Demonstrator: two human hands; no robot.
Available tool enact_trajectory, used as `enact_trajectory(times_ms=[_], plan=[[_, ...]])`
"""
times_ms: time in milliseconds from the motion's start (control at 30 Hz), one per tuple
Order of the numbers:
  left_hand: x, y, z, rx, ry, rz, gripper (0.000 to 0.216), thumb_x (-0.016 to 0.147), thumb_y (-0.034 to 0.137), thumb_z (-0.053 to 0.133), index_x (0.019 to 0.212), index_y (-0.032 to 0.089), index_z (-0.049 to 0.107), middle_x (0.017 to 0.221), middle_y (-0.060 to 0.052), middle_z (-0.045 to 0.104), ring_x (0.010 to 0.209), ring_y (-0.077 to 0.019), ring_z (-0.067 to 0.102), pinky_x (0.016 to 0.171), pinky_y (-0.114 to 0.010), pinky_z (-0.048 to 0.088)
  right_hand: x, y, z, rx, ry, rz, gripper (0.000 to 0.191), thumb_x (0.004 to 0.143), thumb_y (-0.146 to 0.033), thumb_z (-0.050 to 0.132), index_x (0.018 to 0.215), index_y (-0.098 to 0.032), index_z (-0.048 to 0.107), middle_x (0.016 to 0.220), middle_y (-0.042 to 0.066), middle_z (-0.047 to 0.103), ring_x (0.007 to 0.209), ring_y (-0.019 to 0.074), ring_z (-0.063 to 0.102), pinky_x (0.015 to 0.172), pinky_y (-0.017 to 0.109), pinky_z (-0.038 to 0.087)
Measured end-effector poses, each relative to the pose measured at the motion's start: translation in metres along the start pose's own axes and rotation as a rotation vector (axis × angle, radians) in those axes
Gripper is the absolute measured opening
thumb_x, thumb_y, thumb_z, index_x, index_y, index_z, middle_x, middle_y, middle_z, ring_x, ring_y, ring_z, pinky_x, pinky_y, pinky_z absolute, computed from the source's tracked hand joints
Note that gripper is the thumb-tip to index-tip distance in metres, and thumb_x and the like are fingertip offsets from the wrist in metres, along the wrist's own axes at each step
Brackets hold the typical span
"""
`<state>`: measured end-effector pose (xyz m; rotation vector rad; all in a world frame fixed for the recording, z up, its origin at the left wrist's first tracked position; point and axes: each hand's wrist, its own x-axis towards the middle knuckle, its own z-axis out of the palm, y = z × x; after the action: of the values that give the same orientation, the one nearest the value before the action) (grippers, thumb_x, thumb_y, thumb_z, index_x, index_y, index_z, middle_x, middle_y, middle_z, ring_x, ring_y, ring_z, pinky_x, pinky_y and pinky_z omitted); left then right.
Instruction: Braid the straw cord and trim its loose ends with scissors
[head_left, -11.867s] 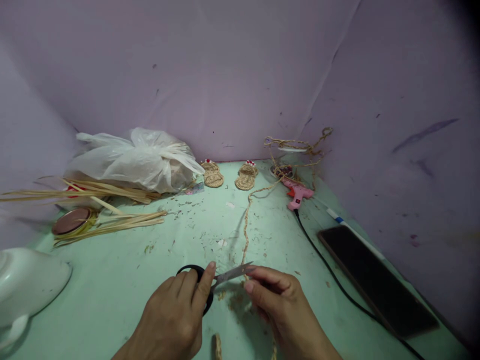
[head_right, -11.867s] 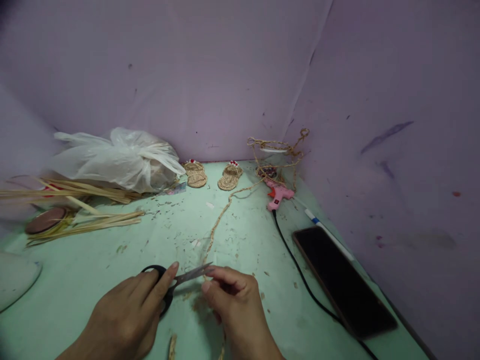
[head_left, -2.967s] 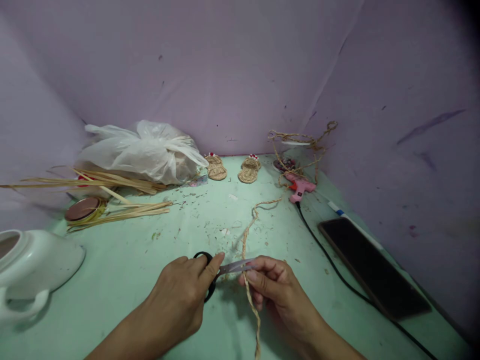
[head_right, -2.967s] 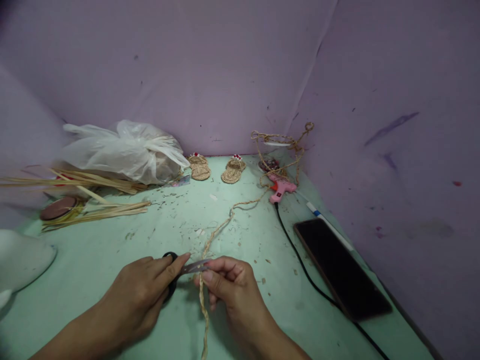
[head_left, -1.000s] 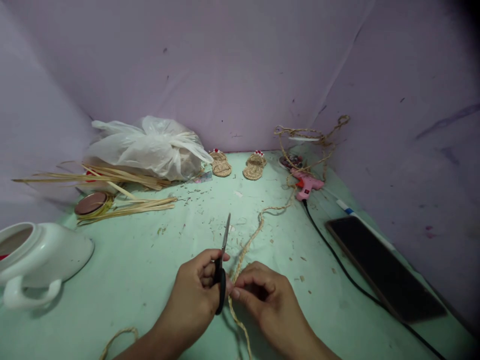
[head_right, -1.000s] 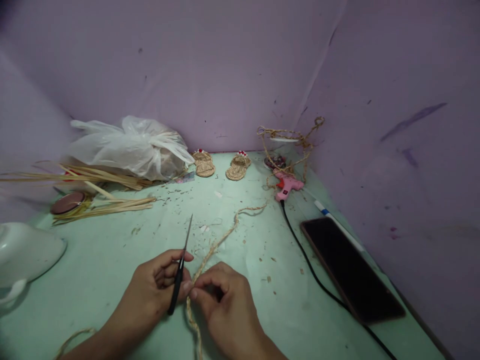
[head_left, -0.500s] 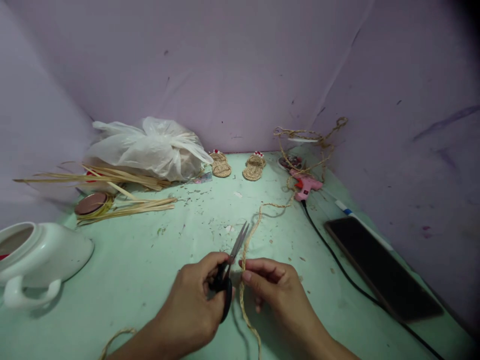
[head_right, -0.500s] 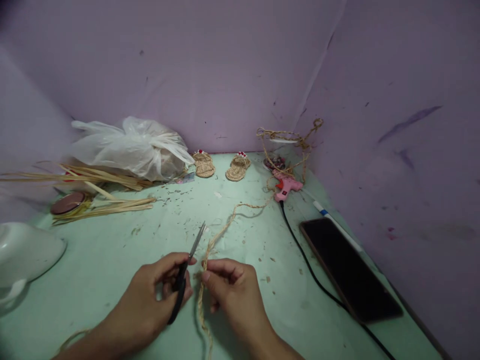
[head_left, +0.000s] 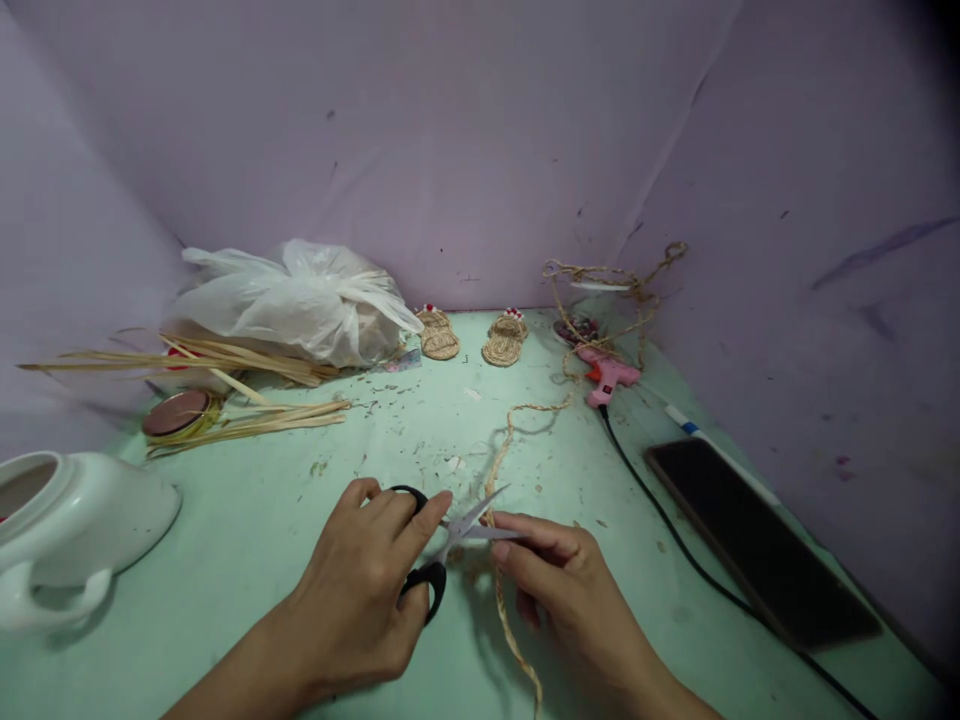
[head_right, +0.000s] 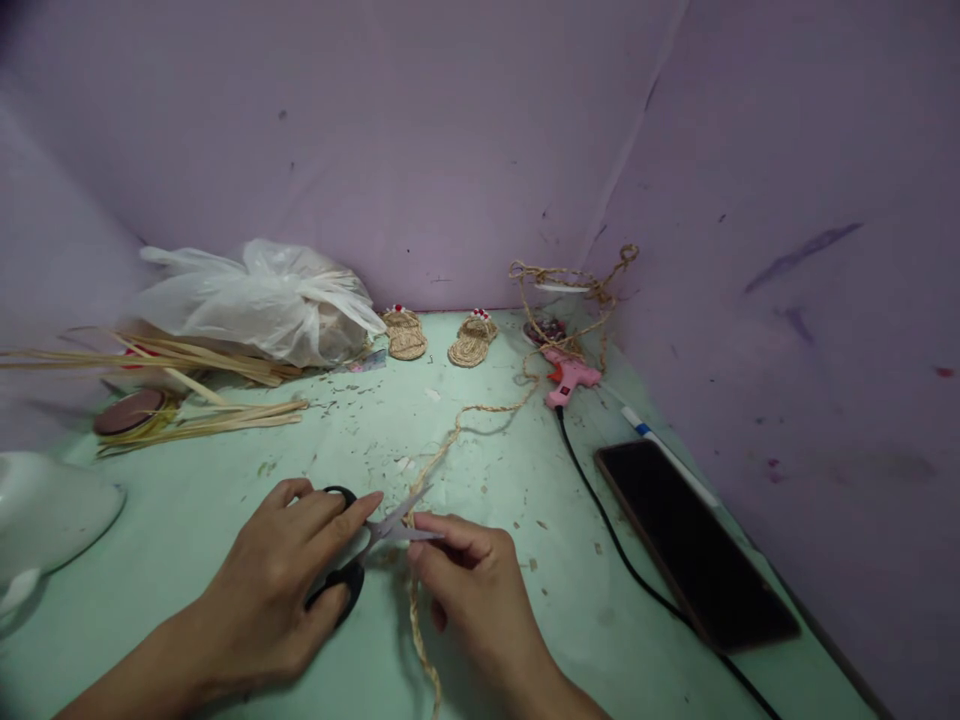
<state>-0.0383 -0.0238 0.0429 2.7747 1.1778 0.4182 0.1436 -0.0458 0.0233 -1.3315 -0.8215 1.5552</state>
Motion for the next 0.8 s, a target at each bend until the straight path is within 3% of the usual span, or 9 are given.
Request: enact_trajectory(times_ms=[267, 500, 800], plan=[[-0.0031, 0.004, 0.0055, -0.058, -0.05, -0.015, 0.06, 0.066, 0.01, 0.045, 0.125, 0.014, 0.035, 0.086, -0.008, 0.052, 0.08, -0.0214, 0.047, 0.081, -0.045, 0.031, -0.0005, -0.0017, 0.0003, -0.093, -0.059, -0.071, 0.017, 0.066, -0.022, 0.06, 0.078, -0.018, 0.071, 0.054, -0.004, 0.045, 0.039, 0.004, 0.034, 0.034, 0.017, 0.029], [-0.0046, 0.0049, 0.003, -0.123, -0.184, -0.06, 0.062, 0.065, 0.006, 0.042, 0.125, 0.018, 0.033, 0.084, -0.006, 0.054, 0.073, -0.0191, 0.047, 0.073, -0.04, 0.035, -0.0051, -0.0081, 0.0036, -0.166, -0.057, -0.152, 0.016, 0.067, -0.023, 0.059, 0.058, -0.015, 0.067, 0.054, -0.004, 0.04, 0.04, 0.0044, 0.035, 0.035, 0.018, 0.027], [-0.0052, 0.0044, 0.0079, -0.226, -0.199, -0.066, 0.056, 0.068, 0.005, 0.038, 0.122, 0.019, 0.039, 0.071, -0.003, 0.059, 0.062, -0.0178, 0.048, 0.061, -0.031, 0.036, -0.0037, -0.0024, 0.0001, -0.05, -0.055, -0.056, 0.017, 0.068, -0.027, 0.062, 0.074, -0.015, 0.07, 0.049, -0.004, 0.042, 0.038, 0.0037, 0.031, 0.034, 0.018, 0.025]])
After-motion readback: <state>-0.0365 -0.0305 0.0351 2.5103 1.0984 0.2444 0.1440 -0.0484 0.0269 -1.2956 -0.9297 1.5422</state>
